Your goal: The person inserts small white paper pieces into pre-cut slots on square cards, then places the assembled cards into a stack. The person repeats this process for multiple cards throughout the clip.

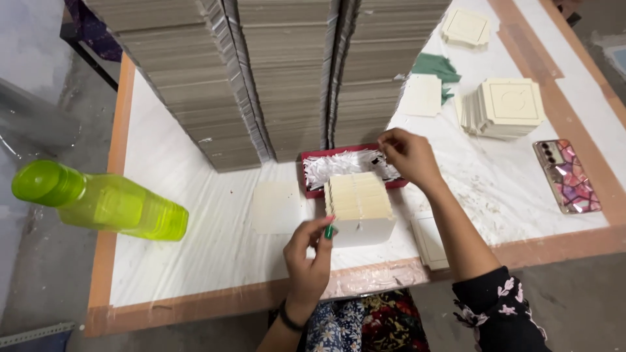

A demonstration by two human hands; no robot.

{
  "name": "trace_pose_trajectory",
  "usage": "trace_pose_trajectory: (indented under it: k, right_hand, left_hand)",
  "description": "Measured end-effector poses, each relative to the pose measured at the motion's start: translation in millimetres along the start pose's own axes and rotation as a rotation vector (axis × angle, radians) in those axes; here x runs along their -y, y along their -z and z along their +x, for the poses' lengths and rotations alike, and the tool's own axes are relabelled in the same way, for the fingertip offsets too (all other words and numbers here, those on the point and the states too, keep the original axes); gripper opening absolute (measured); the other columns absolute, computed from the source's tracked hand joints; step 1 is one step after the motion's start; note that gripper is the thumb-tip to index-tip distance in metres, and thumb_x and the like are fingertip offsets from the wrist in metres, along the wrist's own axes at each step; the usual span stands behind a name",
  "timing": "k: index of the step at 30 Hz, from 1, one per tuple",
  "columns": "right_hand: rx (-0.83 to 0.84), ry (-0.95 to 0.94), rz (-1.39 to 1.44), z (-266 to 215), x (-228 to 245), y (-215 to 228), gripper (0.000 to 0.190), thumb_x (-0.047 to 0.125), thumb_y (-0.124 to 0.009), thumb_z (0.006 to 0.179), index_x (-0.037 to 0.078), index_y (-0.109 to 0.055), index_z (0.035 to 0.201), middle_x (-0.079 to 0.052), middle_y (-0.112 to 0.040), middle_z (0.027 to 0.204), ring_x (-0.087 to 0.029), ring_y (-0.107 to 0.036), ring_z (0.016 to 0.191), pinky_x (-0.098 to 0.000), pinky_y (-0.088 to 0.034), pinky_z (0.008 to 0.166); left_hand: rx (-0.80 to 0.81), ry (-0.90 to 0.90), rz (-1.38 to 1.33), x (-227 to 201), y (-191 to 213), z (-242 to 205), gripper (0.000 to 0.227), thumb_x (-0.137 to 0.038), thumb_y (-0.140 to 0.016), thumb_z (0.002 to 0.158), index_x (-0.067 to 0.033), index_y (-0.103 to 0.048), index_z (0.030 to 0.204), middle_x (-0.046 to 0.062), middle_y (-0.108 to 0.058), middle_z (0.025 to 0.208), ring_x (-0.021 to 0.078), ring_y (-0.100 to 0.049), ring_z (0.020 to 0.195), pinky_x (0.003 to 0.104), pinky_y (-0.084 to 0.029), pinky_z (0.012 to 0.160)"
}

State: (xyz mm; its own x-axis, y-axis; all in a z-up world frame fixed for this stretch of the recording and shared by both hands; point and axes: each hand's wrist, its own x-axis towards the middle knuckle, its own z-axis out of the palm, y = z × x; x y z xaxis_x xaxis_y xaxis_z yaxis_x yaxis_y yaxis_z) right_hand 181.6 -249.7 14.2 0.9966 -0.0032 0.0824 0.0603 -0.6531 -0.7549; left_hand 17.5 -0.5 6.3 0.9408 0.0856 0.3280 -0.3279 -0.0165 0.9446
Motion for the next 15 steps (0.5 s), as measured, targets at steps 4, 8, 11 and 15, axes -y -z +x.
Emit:
trace_pose_trajectory:
  k: [4, 8, 11, 15]
  right_hand:
    - [-0.034, -0.015, 0.285, -5.8, -6.5, 4.3, 0.017, 0.003, -0.065, 0.096, -0.001, -0.07, 0.112, -0.006, -0.07, 0.081, -0.008, -0.065, 0.067, -0.0247, -0.052, 0.059]
    - [-0.031, 0.024, 0.47, -32.4, 15.8, 16.1, 0.017, 0.004, -0.066, 0.099, -0.002, -0.071, 0.114, -0.004, -0.073, 0.088, -0.006, -0.063, 0.071, -0.0239, -0.053, 0.062]
    - [0.004, -0.085, 0.792, -70.4, 43.6, 21.5, 0.028, 0.0, -0.066, 0.091, -0.004, -0.066, 0.119, -0.006, -0.076, 0.087, -0.009, -0.064, 0.063, -0.0246, -0.052, 0.058]
    - [0.07, -0.057, 0.953, -107.7, 49.9, 12.5, 0.034, -0.005, -0.065, 0.087, -0.006, -0.065, 0.121, -0.009, -0.075, 0.083, -0.01, -0.062, 0.058, -0.0212, -0.046, 0.046]
  left_hand:
    - [0.041, -0.042, -0.098, -7.1, -14.2, 26.7, 0.027, 0.004, -0.063, 0.097, -0.0015, -0.068, 0.124, 0.006, -0.073, 0.099, 0.0089, -0.066, 0.081, 0.022, -0.052, 0.067]
    - [0.036, -0.08, -0.007, -27.7, -22.2, 43.4, 0.028, 0.003, -0.067, 0.096, -0.0033, -0.067, 0.123, 0.007, -0.072, 0.107, 0.0101, -0.066, 0.084, 0.022, -0.053, 0.066]
    - [0.16, -0.038, 0.015, -35.8, -27.9, 46.2, 0.029, -0.007, -0.07, 0.093, -0.0094, -0.067, 0.121, 0.005, -0.068, 0.115, 0.013, -0.07, 0.092, 0.025, -0.061, 0.065]
    - [0.16, -0.788, 0.476, -28.4, -35.9, 48.6, 0.027, -0.023, -0.079, 0.091, -0.0194, -0.068, 0.115, 0.003, -0.063, 0.12, 0.0246, -0.065, 0.109, 0.037, -0.056, 0.093]
